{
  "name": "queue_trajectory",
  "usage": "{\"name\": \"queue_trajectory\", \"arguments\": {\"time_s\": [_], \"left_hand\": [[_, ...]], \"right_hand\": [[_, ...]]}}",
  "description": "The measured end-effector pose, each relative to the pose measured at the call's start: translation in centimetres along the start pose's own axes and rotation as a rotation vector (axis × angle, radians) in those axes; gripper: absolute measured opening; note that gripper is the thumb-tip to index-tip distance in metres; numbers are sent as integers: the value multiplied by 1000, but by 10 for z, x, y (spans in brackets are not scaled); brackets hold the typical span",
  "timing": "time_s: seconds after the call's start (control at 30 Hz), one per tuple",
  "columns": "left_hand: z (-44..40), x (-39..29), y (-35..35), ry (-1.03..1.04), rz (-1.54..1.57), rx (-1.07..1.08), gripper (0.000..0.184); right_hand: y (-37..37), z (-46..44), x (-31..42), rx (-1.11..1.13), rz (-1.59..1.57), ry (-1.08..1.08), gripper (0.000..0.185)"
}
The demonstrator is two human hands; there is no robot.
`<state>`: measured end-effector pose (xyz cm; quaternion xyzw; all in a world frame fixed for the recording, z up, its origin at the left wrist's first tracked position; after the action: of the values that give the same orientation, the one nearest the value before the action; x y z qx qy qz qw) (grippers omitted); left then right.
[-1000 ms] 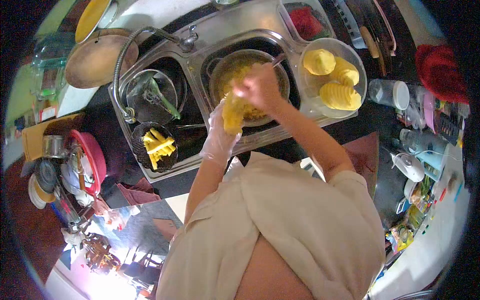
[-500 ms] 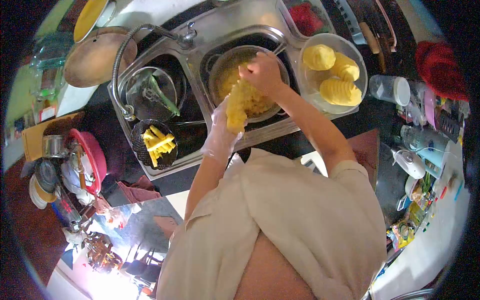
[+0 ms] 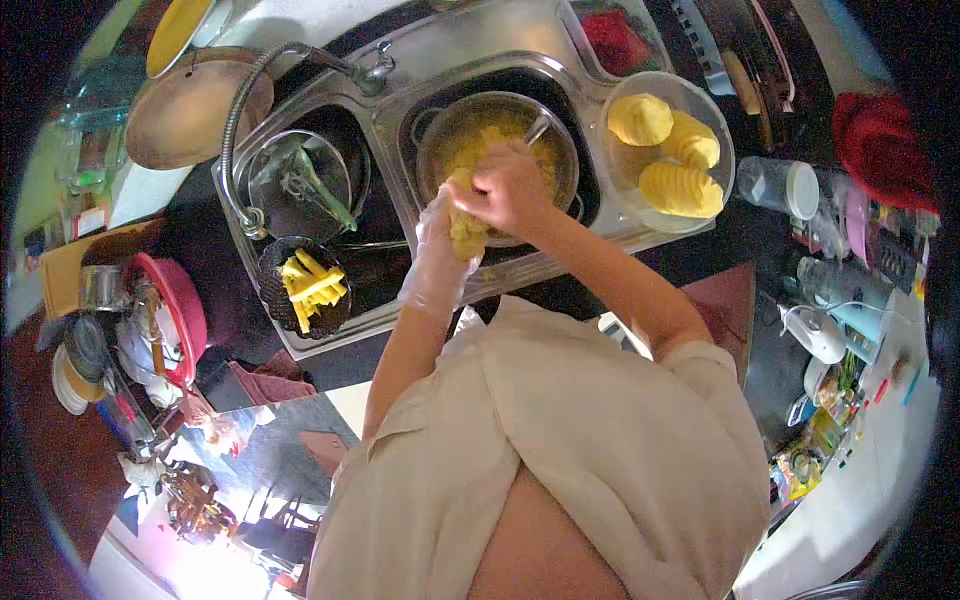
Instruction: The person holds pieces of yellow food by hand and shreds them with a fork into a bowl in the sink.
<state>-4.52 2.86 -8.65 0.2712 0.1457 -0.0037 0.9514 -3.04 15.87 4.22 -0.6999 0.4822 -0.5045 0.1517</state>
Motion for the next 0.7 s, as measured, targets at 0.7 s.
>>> {"name": "queue_trajectory", "arguments": {"time_s": [0.7], "left_hand": [[35,-44,33,714,-925,112,48]], "right_hand": [[6,36,-35,73,-31,427,37]]}}
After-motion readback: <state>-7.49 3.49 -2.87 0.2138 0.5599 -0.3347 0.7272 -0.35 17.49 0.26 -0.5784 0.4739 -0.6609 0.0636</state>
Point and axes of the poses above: each hand's wrist, its own z-axis away from the middle knuckle, its own y-axis out of the palm, x = y × z, the point moved 9 cm from there along -z, towards the middle knuckle, and after that the axes turned 7 degrees about -y, right-handed, at the moved point
